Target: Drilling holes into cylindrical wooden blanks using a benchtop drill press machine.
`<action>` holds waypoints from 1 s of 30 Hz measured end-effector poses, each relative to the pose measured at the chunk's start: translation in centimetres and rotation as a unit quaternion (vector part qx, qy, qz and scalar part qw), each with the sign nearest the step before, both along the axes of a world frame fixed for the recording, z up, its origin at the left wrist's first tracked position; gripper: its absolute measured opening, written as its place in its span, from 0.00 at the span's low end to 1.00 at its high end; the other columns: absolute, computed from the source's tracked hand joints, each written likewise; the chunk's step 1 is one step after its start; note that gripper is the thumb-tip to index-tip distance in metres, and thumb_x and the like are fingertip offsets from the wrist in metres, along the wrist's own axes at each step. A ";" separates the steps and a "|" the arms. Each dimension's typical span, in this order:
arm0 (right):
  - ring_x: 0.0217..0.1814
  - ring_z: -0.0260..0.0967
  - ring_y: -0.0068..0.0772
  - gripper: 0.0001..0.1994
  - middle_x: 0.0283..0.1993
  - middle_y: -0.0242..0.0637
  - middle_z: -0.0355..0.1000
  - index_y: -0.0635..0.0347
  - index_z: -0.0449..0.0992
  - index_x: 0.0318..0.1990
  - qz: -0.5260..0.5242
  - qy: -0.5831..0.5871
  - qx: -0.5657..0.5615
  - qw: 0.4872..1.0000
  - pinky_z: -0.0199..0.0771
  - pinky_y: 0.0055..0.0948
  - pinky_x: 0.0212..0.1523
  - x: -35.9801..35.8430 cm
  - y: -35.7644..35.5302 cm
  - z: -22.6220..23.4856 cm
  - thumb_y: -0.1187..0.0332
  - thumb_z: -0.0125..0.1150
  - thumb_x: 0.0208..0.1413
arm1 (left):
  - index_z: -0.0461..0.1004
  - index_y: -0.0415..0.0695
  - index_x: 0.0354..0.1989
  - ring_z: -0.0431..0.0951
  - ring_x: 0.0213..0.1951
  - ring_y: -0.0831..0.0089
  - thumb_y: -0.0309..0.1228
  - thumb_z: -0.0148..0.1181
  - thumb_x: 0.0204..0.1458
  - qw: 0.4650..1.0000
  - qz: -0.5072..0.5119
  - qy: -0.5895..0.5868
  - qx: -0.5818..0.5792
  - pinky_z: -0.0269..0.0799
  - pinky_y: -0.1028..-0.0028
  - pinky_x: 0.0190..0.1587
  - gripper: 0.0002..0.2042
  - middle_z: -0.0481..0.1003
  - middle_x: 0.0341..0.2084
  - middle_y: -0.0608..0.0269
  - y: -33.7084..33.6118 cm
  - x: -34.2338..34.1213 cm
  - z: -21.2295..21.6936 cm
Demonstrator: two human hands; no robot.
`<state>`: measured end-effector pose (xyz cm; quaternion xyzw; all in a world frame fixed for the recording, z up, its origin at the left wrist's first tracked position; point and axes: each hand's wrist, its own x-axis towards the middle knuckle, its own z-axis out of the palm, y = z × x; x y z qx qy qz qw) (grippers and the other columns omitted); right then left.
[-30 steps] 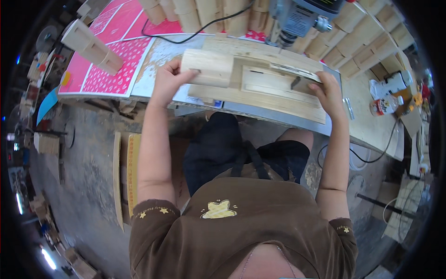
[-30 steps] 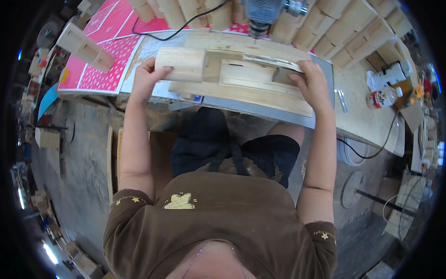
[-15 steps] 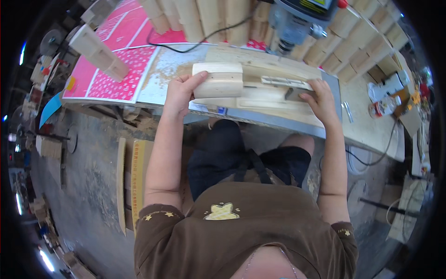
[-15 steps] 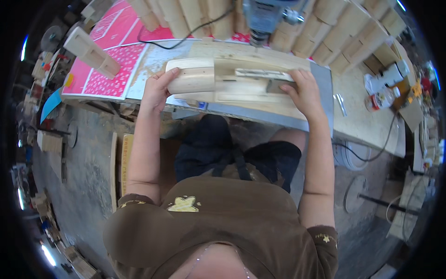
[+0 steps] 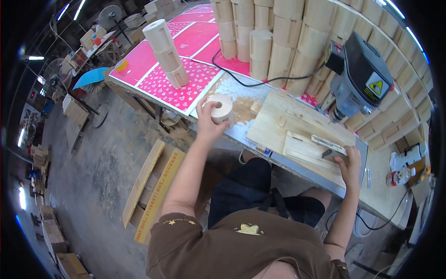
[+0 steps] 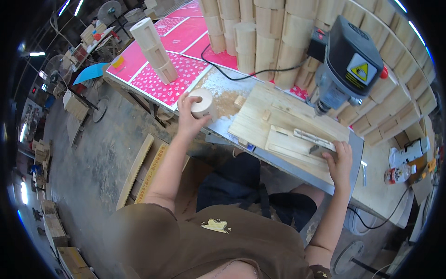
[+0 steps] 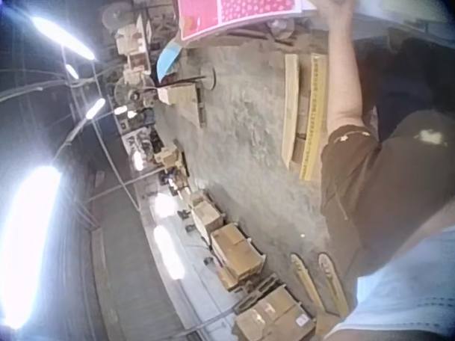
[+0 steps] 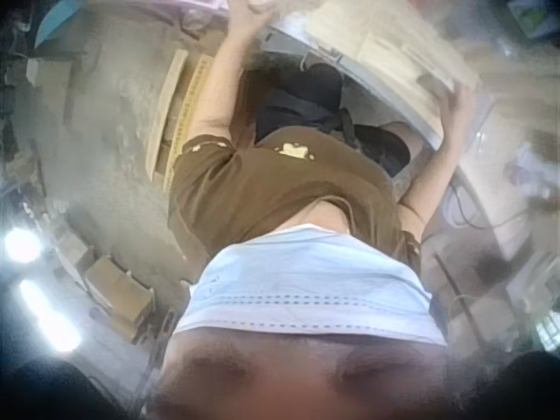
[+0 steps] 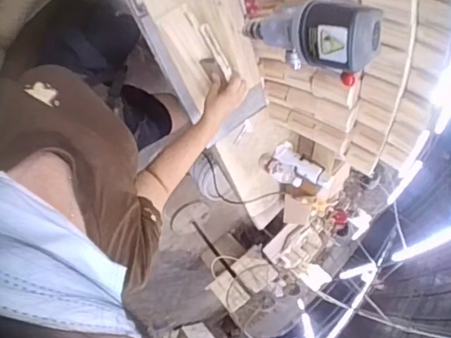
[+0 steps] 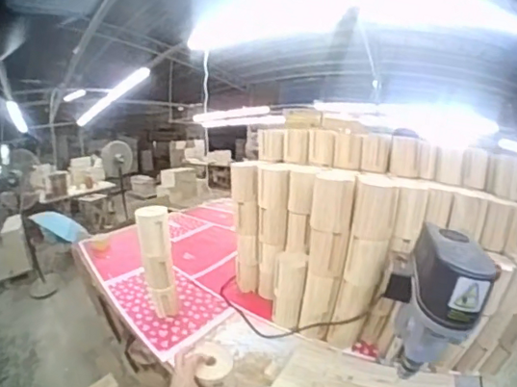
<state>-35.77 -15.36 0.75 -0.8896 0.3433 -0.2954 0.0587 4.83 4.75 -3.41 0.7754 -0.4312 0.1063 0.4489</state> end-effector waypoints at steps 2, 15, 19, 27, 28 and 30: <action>0.39 0.61 0.49 0.19 0.34 0.43 0.65 0.62 0.70 0.39 -0.002 0.002 -0.004 1.000 0.62 0.39 0.40 -0.2 0.0 0.1 0.71 0.68 0.36 | 0.64 0.39 0.47 0.64 0.55 0.58 0.26 0.74 0.29 0.988 0.028 0.121 -0.087 0.67 0.65 0.54 0.33 0.58 0.53 0.49 -0.6 -1.9 -0.9; 0.38 0.60 0.46 0.19 0.33 0.42 0.64 0.64 0.69 0.37 -0.023 -0.003 0.023 0.999 0.61 0.37 0.39 0.7 0.5 0.5 0.75 0.67 0.33 | 0.67 0.38 0.52 0.73 0.47 0.72 0.33 0.74 0.35 0.973 0.062 0.077 -0.207 0.69 0.74 0.49 0.33 0.73 0.45 0.59 -0.8 11.3 16.6; 0.38 0.60 0.47 0.19 0.33 0.42 0.63 0.64 0.69 0.36 -0.043 0.001 0.028 0.999 0.61 0.37 0.39 1.0 0.8 0.8 0.75 0.67 0.33 | 0.68 0.32 0.47 0.77 0.42 0.65 0.46 0.76 0.27 0.970 0.113 -0.056 -0.206 0.72 0.71 0.45 0.39 0.75 0.41 0.51 -2.7 21.6 24.1; 0.39 0.60 0.46 0.19 0.33 0.42 0.63 0.64 0.69 0.37 -0.062 0.004 0.039 0.997 0.61 0.37 0.40 1.0 1.1 0.7 0.74 0.67 0.33 | 0.70 0.30 0.45 0.79 0.40 0.61 0.54 0.73 0.27 0.971 0.229 -0.016 -0.067 0.74 0.69 0.44 0.42 0.76 0.39 0.47 -5.5 28.6 25.9; 0.39 0.60 0.46 0.19 0.34 0.42 0.63 0.64 0.69 0.37 -0.063 0.005 0.040 0.997 0.61 0.37 0.40 1.1 1.1 0.7 0.74 0.67 0.33 | 0.70 0.30 0.45 0.79 0.40 0.61 0.54 0.73 0.27 0.971 0.228 -0.015 -0.066 0.74 0.69 0.44 0.42 0.76 0.39 0.47 -5.7 29.1 25.4; 0.39 0.60 0.46 0.19 0.34 0.42 0.64 0.64 0.69 0.37 -0.065 0.009 0.040 0.997 0.61 0.37 0.40 1.1 1.0 0.5 0.75 0.67 0.33 | 0.72 0.31 0.44 0.79 0.39 0.61 0.55 0.72 0.27 0.966 0.239 -0.001 -0.103 0.74 0.68 0.43 0.41 0.76 0.39 0.46 -5.9 29.9 24.4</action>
